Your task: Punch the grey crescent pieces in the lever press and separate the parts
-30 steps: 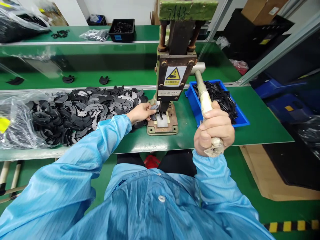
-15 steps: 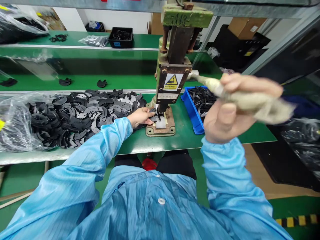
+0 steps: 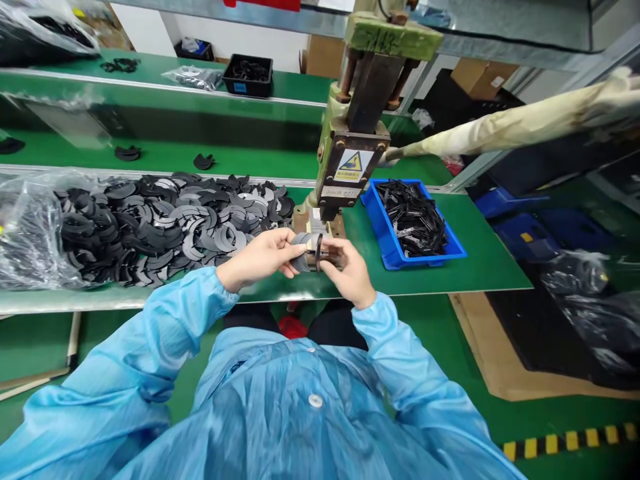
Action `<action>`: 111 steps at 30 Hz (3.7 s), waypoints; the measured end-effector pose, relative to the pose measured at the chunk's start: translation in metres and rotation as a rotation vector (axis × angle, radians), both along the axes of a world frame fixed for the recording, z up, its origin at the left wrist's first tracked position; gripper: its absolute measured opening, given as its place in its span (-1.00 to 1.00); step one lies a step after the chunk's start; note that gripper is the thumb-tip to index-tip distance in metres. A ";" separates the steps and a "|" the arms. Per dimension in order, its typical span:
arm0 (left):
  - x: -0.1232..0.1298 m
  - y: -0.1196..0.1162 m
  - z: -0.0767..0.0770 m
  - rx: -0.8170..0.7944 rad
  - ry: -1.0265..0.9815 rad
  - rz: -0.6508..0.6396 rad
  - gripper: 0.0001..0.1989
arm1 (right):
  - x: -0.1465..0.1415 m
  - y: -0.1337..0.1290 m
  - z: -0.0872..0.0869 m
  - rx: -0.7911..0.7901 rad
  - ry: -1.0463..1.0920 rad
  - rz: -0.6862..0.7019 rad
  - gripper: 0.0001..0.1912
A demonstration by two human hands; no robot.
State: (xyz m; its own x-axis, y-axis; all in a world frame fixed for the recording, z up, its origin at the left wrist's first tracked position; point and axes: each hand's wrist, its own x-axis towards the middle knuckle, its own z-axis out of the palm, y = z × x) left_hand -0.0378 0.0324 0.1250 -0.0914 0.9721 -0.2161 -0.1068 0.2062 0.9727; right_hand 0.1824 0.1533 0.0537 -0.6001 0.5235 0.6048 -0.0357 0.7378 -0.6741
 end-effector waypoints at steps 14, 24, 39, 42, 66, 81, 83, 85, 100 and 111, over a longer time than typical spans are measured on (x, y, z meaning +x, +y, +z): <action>0.024 -0.016 0.007 0.368 0.785 0.081 -0.68 | 0.005 -0.027 0.020 0.170 -0.133 -0.082 -0.88; 0.029 -0.002 -0.019 0.029 0.433 -0.032 -0.43 | 0.012 -0.037 0.011 0.194 -0.150 -0.070 -0.89; 0.028 -0.005 -0.003 0.249 0.264 0.156 -0.59 | 0.019 -0.037 0.003 -0.124 0.081 -0.184 -0.81; 0.038 -0.008 -0.004 0.177 0.124 0.006 -0.54 | 0.018 -0.038 -0.003 -0.197 0.143 -0.165 -0.71; 0.065 -0.023 -0.015 0.056 -0.036 0.038 -0.48 | 0.007 -0.049 -0.016 -0.361 0.103 -0.106 -0.61; 0.056 -0.019 -0.021 0.007 -0.143 0.112 -0.43 | 0.024 -0.041 0.015 -0.076 -0.044 -0.046 -0.81; 0.058 -0.022 -0.016 0.003 -0.188 0.101 -0.43 | 0.025 -0.041 0.016 -0.037 -0.046 -0.027 -0.83; 0.061 -0.023 -0.011 0.001 -0.205 0.091 -0.42 | 0.026 -0.040 0.014 -0.015 -0.038 -0.021 -0.83; 0.047 -0.011 -0.015 -0.064 -0.202 0.062 -0.49 | 0.032 -0.028 -0.006 -0.084 -0.022 -0.100 -0.78; -0.133 0.126 -0.011 -0.223 0.277 0.560 -0.71 | 0.068 0.013 -0.044 -0.122 -0.042 -0.355 -0.76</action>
State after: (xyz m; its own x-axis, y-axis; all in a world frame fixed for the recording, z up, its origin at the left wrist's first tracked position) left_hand -0.1704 0.1585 0.1138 -0.6509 0.6963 -0.3024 -0.0086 0.3915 0.9201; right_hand 0.2500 0.1662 0.0100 -0.3920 0.7698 0.5037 0.2374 0.6136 -0.7530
